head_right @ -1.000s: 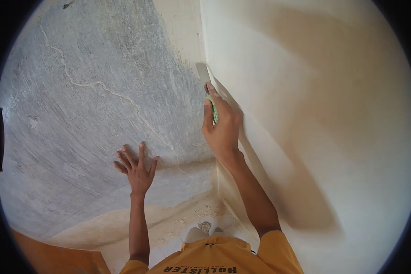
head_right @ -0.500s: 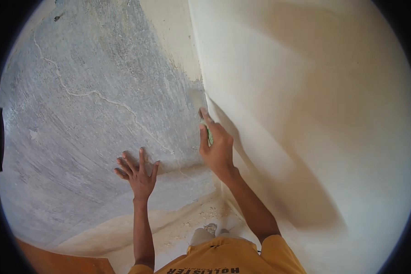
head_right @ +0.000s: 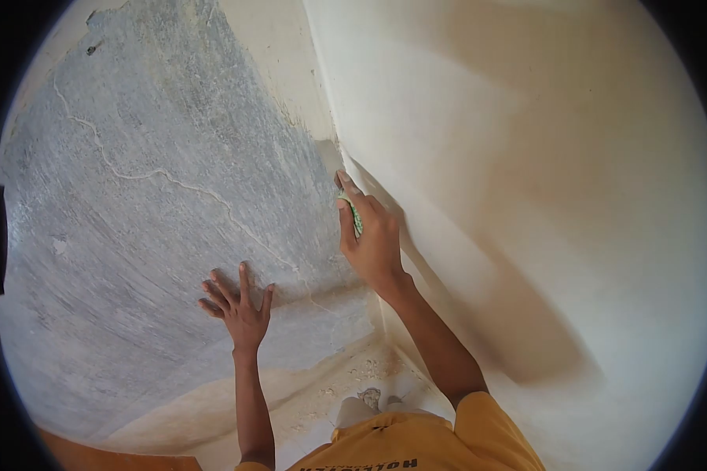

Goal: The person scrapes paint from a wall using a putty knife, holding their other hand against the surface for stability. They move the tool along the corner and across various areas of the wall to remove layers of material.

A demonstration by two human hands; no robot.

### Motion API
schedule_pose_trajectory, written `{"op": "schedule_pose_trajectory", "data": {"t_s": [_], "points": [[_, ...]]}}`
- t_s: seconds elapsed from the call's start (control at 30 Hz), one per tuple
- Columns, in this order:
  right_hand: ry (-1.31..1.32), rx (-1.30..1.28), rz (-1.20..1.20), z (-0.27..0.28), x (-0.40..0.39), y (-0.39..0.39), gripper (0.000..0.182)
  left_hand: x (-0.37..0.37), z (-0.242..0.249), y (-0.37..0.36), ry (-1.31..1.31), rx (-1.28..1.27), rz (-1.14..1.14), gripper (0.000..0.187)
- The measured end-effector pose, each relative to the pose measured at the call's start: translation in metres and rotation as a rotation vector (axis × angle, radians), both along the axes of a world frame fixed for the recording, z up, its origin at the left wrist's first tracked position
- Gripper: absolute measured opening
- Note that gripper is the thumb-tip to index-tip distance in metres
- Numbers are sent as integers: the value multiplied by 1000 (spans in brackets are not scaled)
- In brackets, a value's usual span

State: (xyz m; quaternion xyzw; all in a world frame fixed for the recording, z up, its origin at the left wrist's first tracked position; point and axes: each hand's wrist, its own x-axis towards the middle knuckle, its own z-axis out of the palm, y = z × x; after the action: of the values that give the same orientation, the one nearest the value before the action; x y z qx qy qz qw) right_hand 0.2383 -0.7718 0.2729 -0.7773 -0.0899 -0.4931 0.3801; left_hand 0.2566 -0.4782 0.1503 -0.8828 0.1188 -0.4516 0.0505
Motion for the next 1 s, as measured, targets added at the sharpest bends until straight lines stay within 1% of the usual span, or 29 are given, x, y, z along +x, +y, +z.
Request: {"op": "schedule_pose_trajectory", "data": {"t_s": [0.1, 0.13, 0.17, 0.23, 0.27, 0.37, 0.47, 0.57, 0.7, 0.8, 0.9, 1.0], "points": [[-51, 34, 22, -21, -5, 9, 44, 0, 1, 0, -2, 0, -3, 78], [-106, 34, 18, -21, -1, 11, 43, 1, 2, 0, -5, -1, -6, 78], [-101, 31, 0, -19, 4, 7, 43, 1, 2, 0, -4, 3, -8, 78], [-82, 25, -31, 16, 6, 0, 43, -2, 1, 0, 0, 12, -10, 78], [-70, 56, 7, 16, 7, 3, 42, -2, 2, 0, -2, 16, -12, 78], [-202, 8, -22, -5, 15, 1, 43, -2, 1, -1, 12, 16, -4, 78], [-56, 54, 17, -24, 4, 6, 43, 1, 2, -2, -3, 18, -4, 79], [-78, 17, -8, 12, 3, 0, 44, 0, 1, -1, -3, 22, -6, 79], [-127, -56, -33, 2, 8, -7, 44, 1, 0, 0, 12, 11, -5, 79], [15, 44, 46, -18, -3, 4, 44, 0, 0, 0, 9, 7, -6, 79], [-150, -17, 29, 10, 7, -4, 45, 1, -1, 0, 20, -4, -5, 80], [-163, -35, 22, 36, 9, -10, 44, 2, -2, 1, 22, -3, -10, 80]]}}
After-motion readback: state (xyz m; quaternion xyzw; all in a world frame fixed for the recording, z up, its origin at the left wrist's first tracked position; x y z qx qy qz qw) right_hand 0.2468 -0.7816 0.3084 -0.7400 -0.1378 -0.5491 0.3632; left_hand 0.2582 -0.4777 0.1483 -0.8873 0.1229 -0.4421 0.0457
